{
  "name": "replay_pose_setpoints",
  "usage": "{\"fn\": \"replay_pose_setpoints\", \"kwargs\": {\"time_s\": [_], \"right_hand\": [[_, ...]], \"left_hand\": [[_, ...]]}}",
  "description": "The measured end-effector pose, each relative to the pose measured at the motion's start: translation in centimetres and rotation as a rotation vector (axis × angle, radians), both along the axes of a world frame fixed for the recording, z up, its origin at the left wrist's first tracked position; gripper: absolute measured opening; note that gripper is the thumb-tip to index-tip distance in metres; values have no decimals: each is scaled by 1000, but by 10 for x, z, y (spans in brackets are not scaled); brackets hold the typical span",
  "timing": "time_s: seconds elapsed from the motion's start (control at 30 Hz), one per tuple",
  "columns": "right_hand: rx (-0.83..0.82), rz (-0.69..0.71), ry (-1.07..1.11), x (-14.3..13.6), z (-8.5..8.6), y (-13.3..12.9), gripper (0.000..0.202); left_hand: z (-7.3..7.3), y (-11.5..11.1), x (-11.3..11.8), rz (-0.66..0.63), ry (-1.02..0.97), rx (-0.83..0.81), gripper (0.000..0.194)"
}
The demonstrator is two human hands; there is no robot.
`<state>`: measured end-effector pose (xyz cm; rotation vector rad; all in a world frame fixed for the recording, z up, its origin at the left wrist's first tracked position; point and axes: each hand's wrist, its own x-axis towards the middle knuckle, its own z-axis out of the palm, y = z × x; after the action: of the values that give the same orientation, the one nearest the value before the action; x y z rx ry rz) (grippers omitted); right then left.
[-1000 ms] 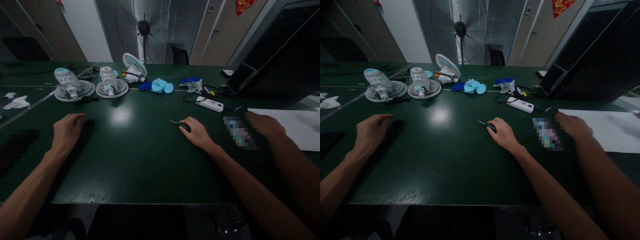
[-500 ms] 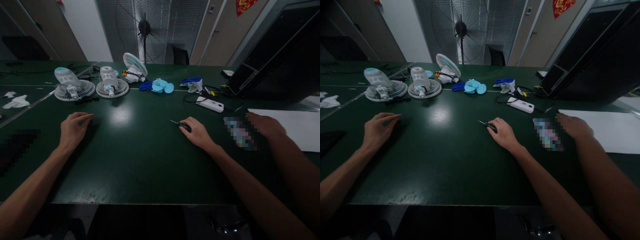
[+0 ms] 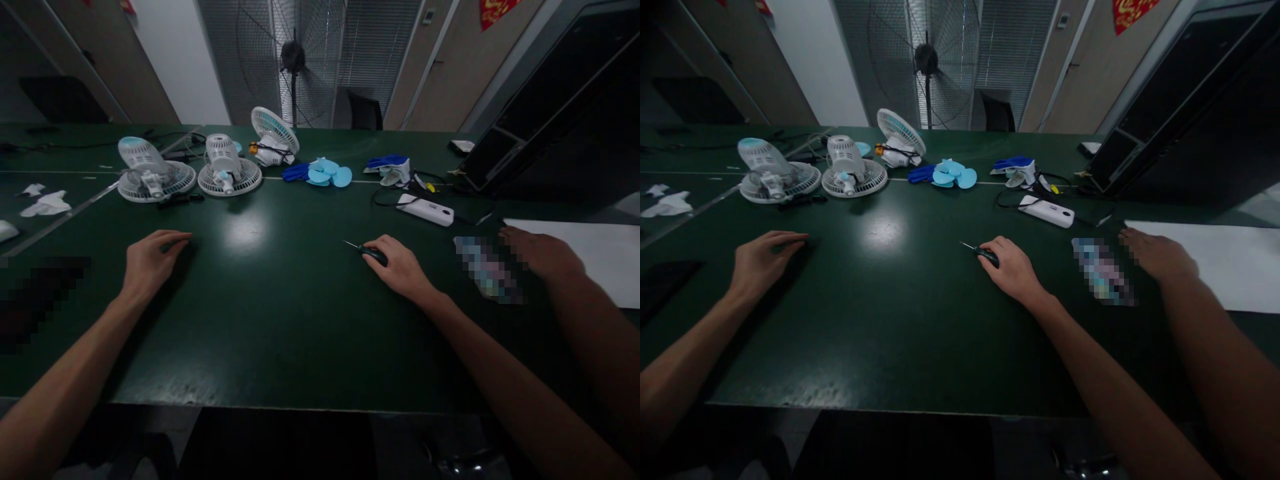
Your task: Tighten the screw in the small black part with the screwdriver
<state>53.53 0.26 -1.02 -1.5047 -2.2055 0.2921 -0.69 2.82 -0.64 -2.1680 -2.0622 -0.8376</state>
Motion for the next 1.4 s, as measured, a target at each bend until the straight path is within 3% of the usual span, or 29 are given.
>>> {"fn": "replay_pose_setpoints", "kwargs": {"time_s": [0.2,0.37,1.03,1.4], "right_hand": [[11,4,7,2,-4,3,30],[44,13,0,2,-6,3,29],[33,12,-3,1,-4,2,28],[60,20,-6,3,-9,6,29]], "left_hand": [[6,-14,1,91,-62,106,41],[4,-18,2,193,-110,29,40],[4,-10,3,251,-225,-56,44],[14,-14,10,302,-183,-140,46]]}}
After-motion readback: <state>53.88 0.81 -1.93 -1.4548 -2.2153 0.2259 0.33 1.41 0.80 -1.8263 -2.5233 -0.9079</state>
